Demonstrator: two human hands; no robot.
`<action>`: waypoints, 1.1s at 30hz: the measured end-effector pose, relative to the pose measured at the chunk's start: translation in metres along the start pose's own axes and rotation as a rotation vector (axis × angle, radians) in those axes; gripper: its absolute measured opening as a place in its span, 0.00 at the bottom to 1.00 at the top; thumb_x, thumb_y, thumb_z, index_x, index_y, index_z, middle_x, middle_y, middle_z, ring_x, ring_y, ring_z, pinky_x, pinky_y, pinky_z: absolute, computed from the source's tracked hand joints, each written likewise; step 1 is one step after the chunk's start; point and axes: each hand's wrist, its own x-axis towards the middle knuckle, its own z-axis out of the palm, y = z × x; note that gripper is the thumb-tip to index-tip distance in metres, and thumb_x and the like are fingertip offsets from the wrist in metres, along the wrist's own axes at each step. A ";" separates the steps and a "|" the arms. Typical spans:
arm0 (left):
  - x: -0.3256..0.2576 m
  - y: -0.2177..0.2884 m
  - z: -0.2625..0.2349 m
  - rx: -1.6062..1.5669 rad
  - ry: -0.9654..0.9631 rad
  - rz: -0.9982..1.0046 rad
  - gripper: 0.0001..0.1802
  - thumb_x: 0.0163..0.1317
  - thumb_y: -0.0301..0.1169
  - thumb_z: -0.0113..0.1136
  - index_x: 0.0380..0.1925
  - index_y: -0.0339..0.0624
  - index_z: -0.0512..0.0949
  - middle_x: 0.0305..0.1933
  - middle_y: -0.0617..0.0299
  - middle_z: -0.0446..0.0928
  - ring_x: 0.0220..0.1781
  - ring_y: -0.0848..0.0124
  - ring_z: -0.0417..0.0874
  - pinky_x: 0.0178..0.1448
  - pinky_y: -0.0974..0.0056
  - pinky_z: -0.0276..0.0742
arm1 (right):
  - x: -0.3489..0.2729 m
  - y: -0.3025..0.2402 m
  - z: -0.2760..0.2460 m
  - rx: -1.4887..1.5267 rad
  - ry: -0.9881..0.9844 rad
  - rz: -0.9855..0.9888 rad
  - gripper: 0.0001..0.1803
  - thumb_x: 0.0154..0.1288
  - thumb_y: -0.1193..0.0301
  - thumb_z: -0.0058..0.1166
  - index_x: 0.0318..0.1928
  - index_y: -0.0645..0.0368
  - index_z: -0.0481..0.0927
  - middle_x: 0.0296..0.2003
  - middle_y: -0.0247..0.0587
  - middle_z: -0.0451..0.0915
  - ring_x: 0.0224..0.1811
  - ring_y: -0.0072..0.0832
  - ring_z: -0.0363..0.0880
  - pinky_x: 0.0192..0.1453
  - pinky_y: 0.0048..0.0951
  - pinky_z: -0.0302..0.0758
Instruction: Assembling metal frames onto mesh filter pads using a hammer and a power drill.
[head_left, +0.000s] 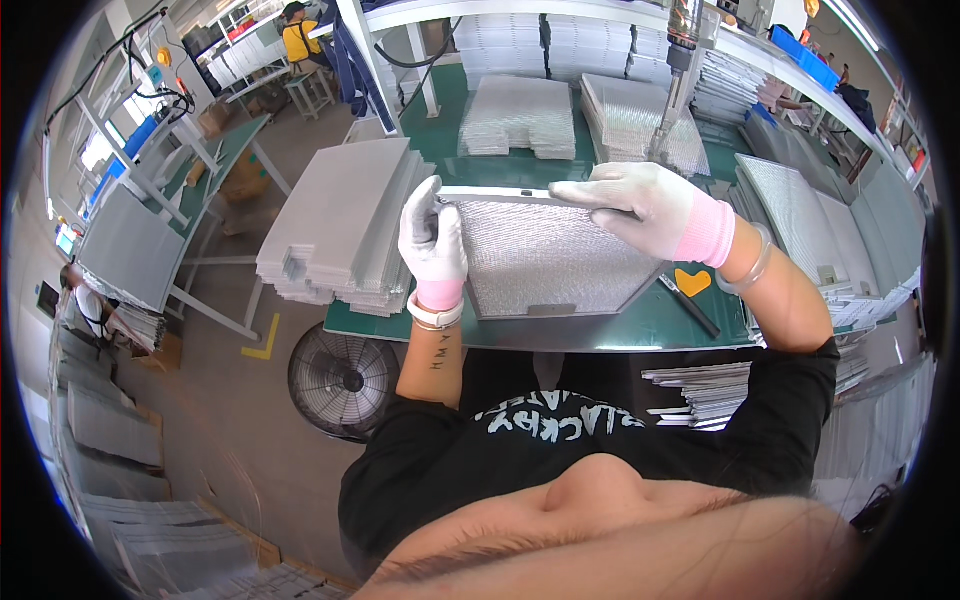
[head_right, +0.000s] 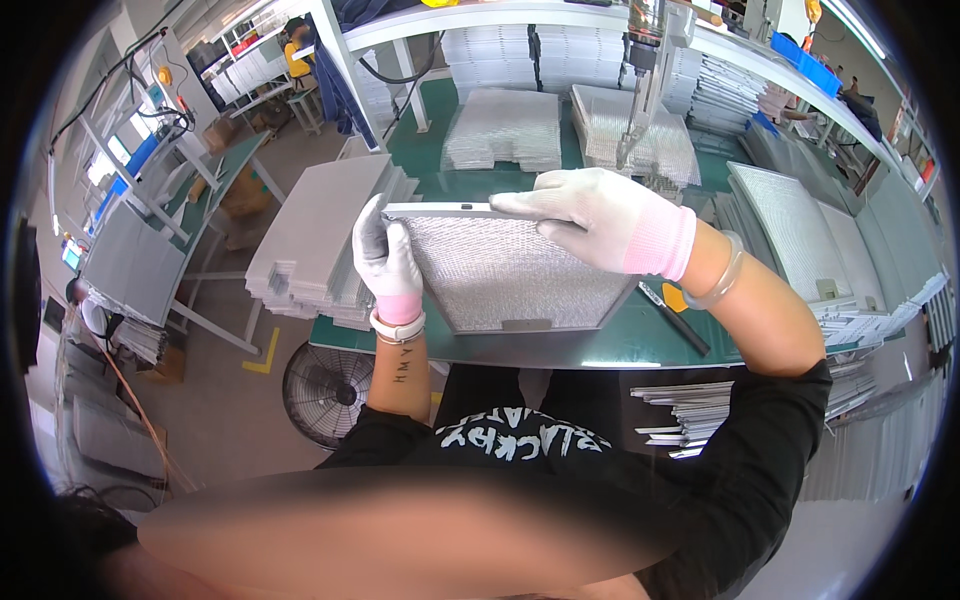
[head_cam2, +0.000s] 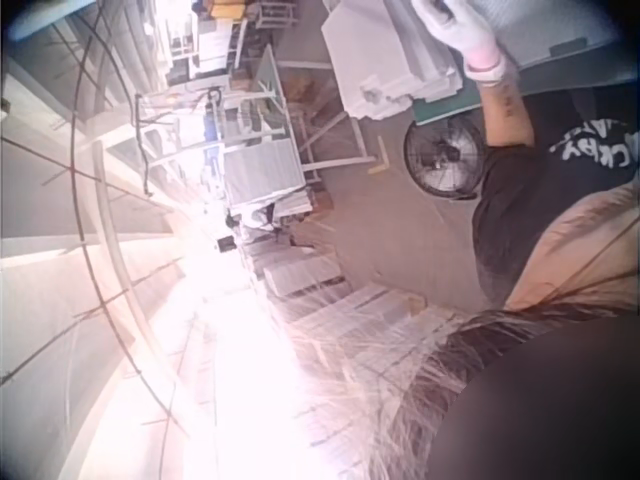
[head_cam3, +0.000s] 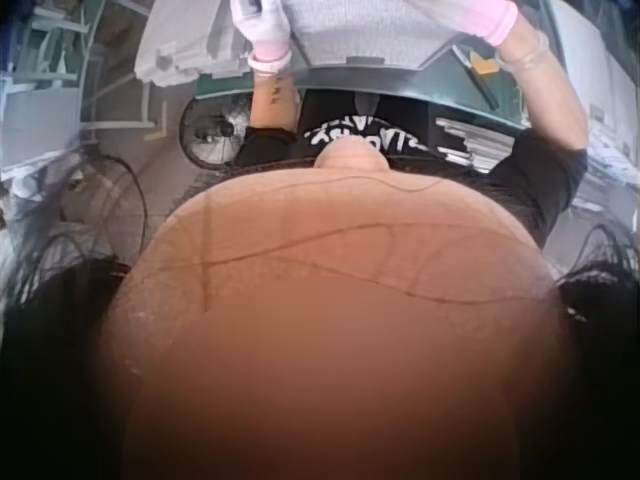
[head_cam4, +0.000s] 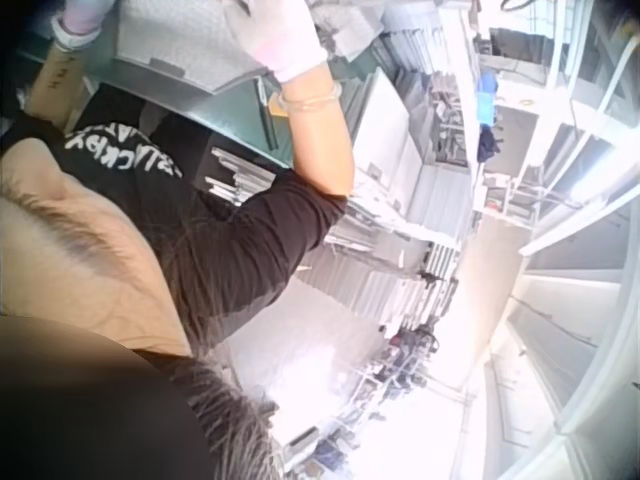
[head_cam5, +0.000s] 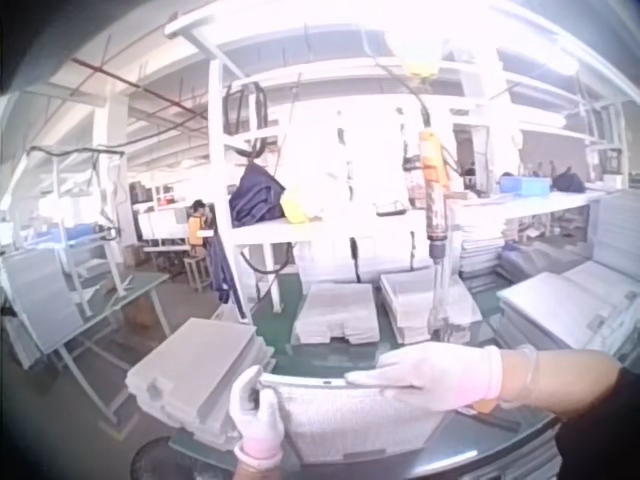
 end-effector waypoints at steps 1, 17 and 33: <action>0.003 0.002 0.001 -0.012 -0.003 0.037 0.20 0.63 0.16 0.55 0.57 0.33 0.75 0.44 0.65 0.75 0.37 0.81 0.70 0.45 0.75 0.69 | 0.000 0.000 0.001 0.013 -0.002 0.000 0.31 0.57 0.84 0.52 0.64 0.59 0.73 0.32 0.49 0.74 0.36 0.44 0.75 0.46 0.39 0.74; -0.001 -0.015 -0.017 0.167 -0.111 0.174 0.21 0.66 0.15 0.41 0.59 0.37 0.66 0.53 0.57 0.69 0.41 0.77 0.69 0.48 0.71 0.69 | -0.036 -0.009 -0.002 -0.398 0.537 -0.147 0.24 0.53 0.79 0.59 0.53 0.55 0.80 0.34 0.42 0.79 0.36 0.40 0.79 0.41 0.37 0.74; 0.025 0.029 0.157 0.546 -1.448 0.899 0.13 0.63 0.31 0.51 0.47 0.48 0.75 0.27 0.60 0.73 0.30 0.63 0.79 0.34 0.59 0.75 | -0.270 0.073 0.162 0.065 0.275 1.142 0.14 0.72 0.70 0.49 0.54 0.62 0.73 0.45 0.48 0.82 0.40 0.40 0.82 0.46 0.41 0.77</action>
